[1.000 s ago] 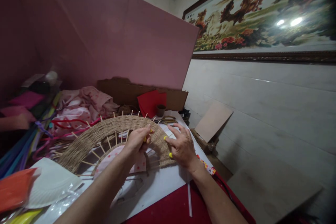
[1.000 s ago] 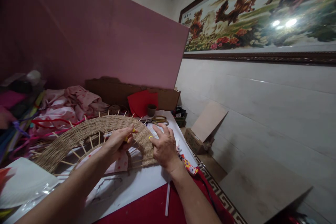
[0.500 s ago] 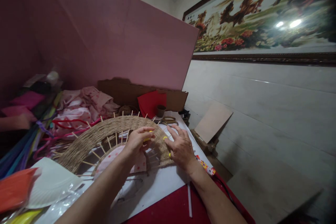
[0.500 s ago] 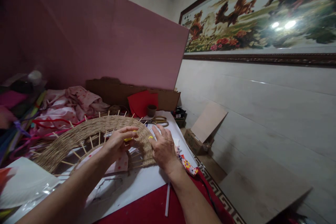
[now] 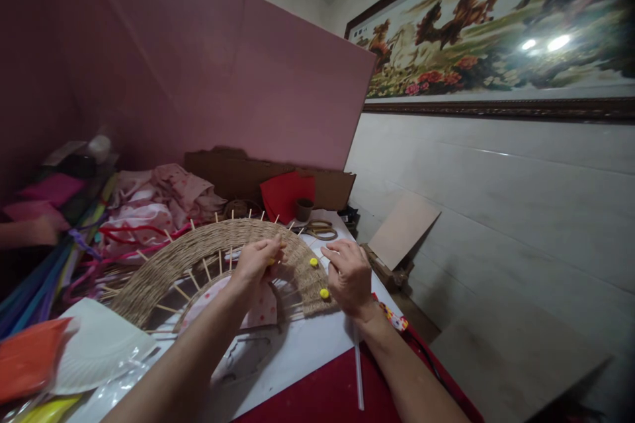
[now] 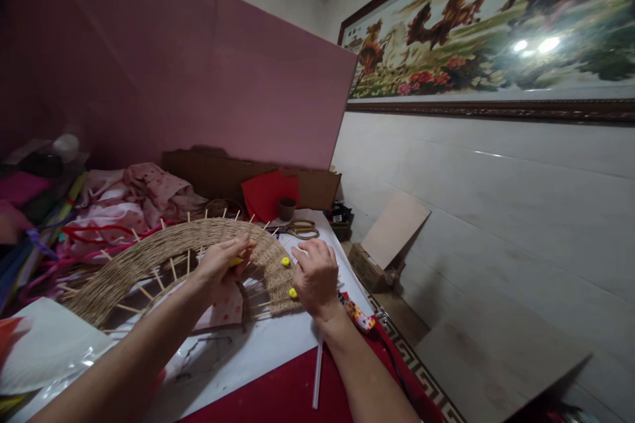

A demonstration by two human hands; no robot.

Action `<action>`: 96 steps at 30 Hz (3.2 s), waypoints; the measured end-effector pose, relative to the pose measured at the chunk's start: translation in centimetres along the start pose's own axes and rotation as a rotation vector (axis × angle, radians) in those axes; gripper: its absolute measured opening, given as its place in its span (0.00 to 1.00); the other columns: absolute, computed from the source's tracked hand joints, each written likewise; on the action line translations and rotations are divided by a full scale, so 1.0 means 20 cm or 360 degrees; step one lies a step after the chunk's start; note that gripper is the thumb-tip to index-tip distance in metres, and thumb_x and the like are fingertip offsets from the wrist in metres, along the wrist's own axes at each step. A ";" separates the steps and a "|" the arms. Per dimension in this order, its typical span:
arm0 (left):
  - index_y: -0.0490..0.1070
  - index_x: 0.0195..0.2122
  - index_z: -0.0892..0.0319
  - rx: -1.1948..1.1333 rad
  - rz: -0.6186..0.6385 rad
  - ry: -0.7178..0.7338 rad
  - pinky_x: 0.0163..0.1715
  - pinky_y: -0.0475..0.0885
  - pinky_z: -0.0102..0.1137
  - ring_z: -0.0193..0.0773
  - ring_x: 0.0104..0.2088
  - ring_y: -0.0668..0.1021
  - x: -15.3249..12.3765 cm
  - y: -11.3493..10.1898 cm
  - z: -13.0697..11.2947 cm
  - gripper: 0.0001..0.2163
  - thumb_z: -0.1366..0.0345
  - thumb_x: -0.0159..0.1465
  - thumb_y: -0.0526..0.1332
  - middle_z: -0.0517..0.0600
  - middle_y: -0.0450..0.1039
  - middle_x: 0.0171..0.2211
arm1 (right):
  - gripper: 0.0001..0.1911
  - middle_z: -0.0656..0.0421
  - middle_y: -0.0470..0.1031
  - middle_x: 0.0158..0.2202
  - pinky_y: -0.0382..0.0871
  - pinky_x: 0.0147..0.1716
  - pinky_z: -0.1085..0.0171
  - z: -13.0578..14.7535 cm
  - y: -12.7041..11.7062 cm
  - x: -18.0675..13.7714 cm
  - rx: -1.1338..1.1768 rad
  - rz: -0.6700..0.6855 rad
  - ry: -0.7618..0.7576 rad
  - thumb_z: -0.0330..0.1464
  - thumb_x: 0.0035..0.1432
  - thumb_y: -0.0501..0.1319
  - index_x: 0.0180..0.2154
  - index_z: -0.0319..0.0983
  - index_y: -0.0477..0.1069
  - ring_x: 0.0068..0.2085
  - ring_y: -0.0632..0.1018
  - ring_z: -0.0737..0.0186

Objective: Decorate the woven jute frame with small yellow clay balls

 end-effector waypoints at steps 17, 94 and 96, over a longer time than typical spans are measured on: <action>0.73 0.21 0.59 0.1004 -0.0238 0.0584 0.24 0.59 0.27 0.34 0.22 0.69 0.07 -0.06 -0.06 0.03 0.67 0.46 0.64 0.47 0.70 0.18 | 0.16 0.56 0.75 0.33 0.65 0.41 0.59 0.04 -0.01 0.00 0.0234 -0.0065 0.0065 0.19 0.51 0.53 0.34 0.39 0.76 0.40 0.71 0.58; 0.75 0.34 0.59 0.1870 -0.0182 0.0979 0.34 0.66 0.32 0.41 0.35 0.75 0.16 -0.02 -0.06 0.10 0.66 0.56 0.54 0.53 0.75 0.35 | 0.22 0.50 0.71 0.45 0.63 0.46 0.59 -0.39 -0.36 -0.23 0.0152 0.1280 0.0811 0.36 0.44 0.66 0.43 0.36 0.71 0.48 0.71 0.52; 0.75 0.34 0.59 0.1859 -0.0192 0.0978 0.34 0.66 0.32 0.41 0.35 0.75 0.16 -0.02 -0.06 0.10 0.67 0.55 0.54 0.53 0.75 0.35 | 0.26 0.51 0.70 0.46 0.63 0.46 0.60 -0.39 -0.32 -0.28 0.0168 0.1339 0.0810 0.35 0.42 0.67 0.45 0.36 0.69 0.48 0.70 0.52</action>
Point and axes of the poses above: each hand's wrist, its own x-axis towards the middle knuckle, its own y-axis out of the palm, z = x × y, the point moved 3 cm from there along x, towards the middle knuckle
